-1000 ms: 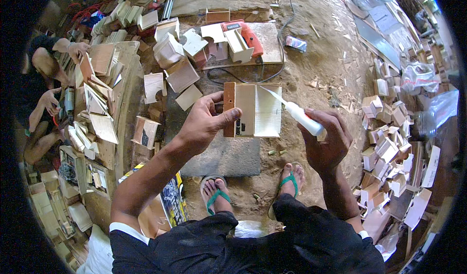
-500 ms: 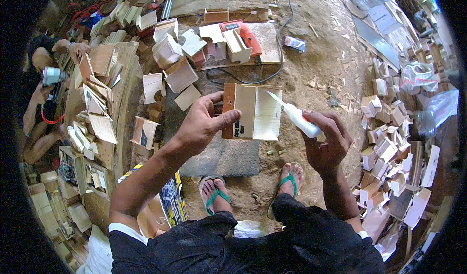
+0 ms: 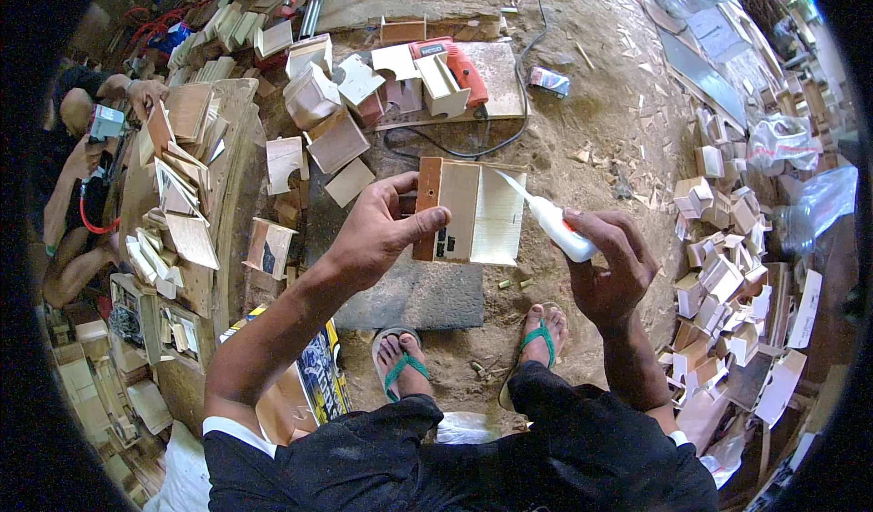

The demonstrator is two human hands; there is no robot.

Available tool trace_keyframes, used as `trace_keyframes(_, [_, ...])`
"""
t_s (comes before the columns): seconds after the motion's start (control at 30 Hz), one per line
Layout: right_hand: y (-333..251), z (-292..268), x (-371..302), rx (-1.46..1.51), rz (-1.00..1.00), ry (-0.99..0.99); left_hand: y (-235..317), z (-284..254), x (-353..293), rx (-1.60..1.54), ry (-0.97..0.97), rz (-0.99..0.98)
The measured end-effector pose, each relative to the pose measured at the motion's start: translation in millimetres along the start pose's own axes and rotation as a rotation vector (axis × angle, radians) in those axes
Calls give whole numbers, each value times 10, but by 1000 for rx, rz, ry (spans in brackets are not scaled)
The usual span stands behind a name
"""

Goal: The person applies glue from a white tube to the edges of small wooden pieces and assembles them into small box-like structures. The person repeatedly picks up pieces, applies glue, and joins them together on a cluttered workshop floor.

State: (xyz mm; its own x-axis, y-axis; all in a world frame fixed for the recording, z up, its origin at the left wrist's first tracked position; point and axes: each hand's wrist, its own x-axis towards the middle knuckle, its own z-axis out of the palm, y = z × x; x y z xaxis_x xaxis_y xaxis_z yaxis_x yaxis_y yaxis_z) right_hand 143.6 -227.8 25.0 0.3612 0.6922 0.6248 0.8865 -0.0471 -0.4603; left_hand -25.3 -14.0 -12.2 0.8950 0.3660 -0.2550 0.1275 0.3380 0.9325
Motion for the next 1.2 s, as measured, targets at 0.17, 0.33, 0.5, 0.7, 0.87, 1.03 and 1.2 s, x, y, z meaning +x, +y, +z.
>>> trace_keyframes(0.17, [-78, -68, -3, 79, 124, 45, 49, -36, -8, 105, 91, 49])
trace_keyframes(0.33, [-120, -158, -17, 188, 233, -173, 76, -48, -34, 232, 158, 219])
trace_keyframes(0.5, [-133, -112, -15, 215, 231, -219, 101, -60, -45, 226, 152, 194])
trace_keyframes(0.7, [-98, -80, -17, 227, 200, -263, 120, -41, -70, 191, 125, 177])
trace_keyframes(0.87, [-87, -67, -39, 196, 189, -303, 139, -16, -88, 189, 127, 144])
trace_keyframes(1.03, [-100, -75, -32, 177, 152, -320, 158, -22, -98, 143, 92, 120])
trace_keyframes(1.2, [-86, -78, -11, 170, 109, -349, 147, -16, -79, 140, 49, 153])
